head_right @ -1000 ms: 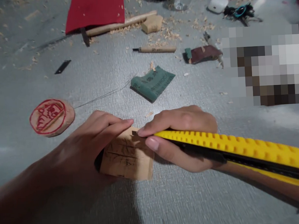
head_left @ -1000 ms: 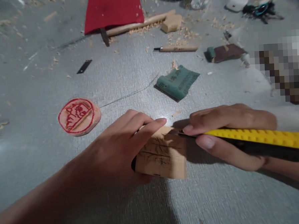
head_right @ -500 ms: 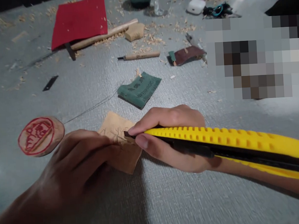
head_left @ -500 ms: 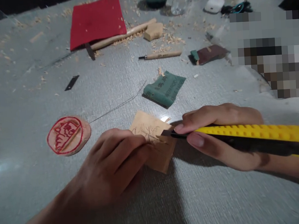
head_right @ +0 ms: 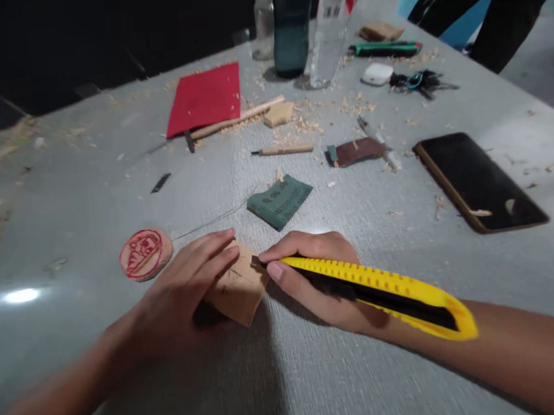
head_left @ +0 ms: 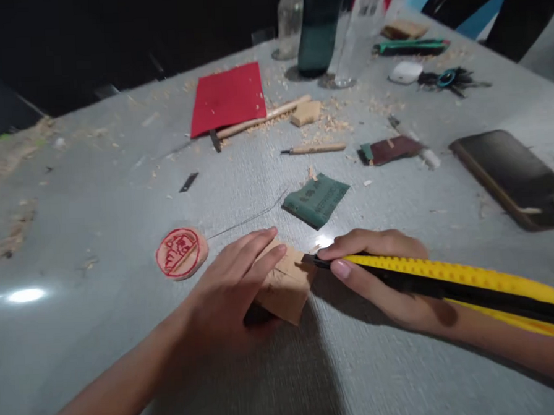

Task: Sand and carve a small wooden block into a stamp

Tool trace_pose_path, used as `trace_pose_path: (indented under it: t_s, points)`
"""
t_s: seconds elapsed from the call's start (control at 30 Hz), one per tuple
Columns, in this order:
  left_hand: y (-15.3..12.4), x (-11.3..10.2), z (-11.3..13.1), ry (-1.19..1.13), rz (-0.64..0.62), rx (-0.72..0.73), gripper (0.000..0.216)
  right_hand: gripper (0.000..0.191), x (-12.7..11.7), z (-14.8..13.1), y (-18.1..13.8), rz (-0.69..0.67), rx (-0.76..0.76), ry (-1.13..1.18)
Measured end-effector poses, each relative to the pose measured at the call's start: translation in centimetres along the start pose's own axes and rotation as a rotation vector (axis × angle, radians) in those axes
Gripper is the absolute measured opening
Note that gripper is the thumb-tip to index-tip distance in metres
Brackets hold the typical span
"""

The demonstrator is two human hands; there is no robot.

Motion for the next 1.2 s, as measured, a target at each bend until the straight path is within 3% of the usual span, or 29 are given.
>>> trace_pose_path:
  t_s: [0.13, 0.2, 0.23, 0.33, 0.37, 0.4, 0.47, 0.5, 0.53, 0.63, 0.67, 0.73, 0.8, 0.87, 0.93, 1.0, 1.03, 1.13, 1.2]
  points:
    - [1.4, 0.0, -1.3, 0.071, -0.125, -0.055, 0.094, 0.012, -0.3, -0.6, 0.1, 0.043, -0.048, 0.066]
    - [2.0, -1.3, -3.0, 0.122, -0.094, -0.157, 0.094, 0.013, -0.5, -0.8, 0.0, 0.064, -0.077, 0.079]
    - [2.1, -2.6, -3.8, 0.13, -0.011, -0.213, 0.092, 0.014, -0.6, -0.9, -0.2, 0.078, -0.092, 0.082]
    - [0.6, -8.3, -5.3, 0.103, 0.5, -0.374, 0.087, 0.015, -1.0, -1.3, -0.7, 0.107, -0.145, 0.093]
    - [0.0, -8.9, -5.3, 0.095, 0.567, -0.401, 0.086, 0.015, -1.2, -1.8, -0.8, 0.115, -0.173, 0.1]
    - [0.0, -8.3, -5.1, 0.09, 0.513, -0.415, 0.085, 0.015, -1.4, -2.3, -1.0, 0.119, -0.2, 0.102]
    - [0.8, -4.1, -4.1, 0.087, 0.123, -0.391, 0.082, 0.015, -2.4, -3.6, -1.2, 0.151, -0.246, 0.078]
    - [0.8, -2.7, -3.6, 0.078, 0.009, -0.386, 0.082, 0.014, -3.1, -4.3, -1.3, 0.18, -0.259, 0.052]
    - [0.6, -2.4, -3.3, 0.076, 0.002, -0.406, 0.084, 0.013, -4.0, -4.9, -1.4, 0.212, -0.261, 0.021]
    - [0.0, -4.1, -3.7, 0.047, 0.218, -0.544, 0.082, 0.01, -7.0, -6.2, -1.8, 0.303, -0.246, -0.055]
    - [0.1, -4.1, -3.8, 0.035, 0.22, -0.567, 0.08, 0.011, -7.9, -6.4, -1.9, 0.324, -0.238, -0.067]
    - [0.8, -2.7, -4.0, 0.017, 0.09, -0.559, 0.078, 0.015, -9.5, -6.7, -2.3, 0.352, -0.22, -0.072]
    - [1.2, -2.6, -4.5, -0.057, 0.134, -0.594, 0.077, 0.018, -10.7, -6.8, -2.7, 0.35, -0.197, -0.065]
    - [0.7, -3.3, -5.4, -0.307, 0.369, -0.675, 0.068, 0.02, -11.6, -6.8, -3.3, 0.347, -0.174, -0.064]
    - [-0.1, -2.6, -6.0, -0.725, 0.59, -0.748, 0.064, 0.021, -12.7, -6.9, -4.3, 0.371, -0.154, -0.073]
    - [-0.4, -1.1, -5.6, -1.09, 0.7, -0.778, 0.069, 0.022, -13.6, -7.0, -5.6, 0.386, -0.143, -0.099]
    - [-0.5, -1.0, -5.1, -1.125, 0.724, -0.775, 0.073, 0.022, -14.0, -7.2, -6.2, 0.385, -0.139, -0.123]
    - [-0.6, -3.3, -2.9, -0.749, 0.675, -0.688, 0.077, 0.021, -14.6, -8.2, -8.0, 0.351, -0.167, -0.228]
    - [-0.6, -5.0, -1.8, -0.484, 0.579, -0.616, 0.061, 0.018, -14.7, -9.4, -9.1, 0.323, -0.227, -0.298]
Point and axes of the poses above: each hand's wrist, its own y-axis towards the middle knuckle, its own x-axis out of the palm, z = x × y, the point moved 10 cm from there along y, towards the middle knuckle, and after that the axes turned 1 degree about z, right-handed, at the moved point
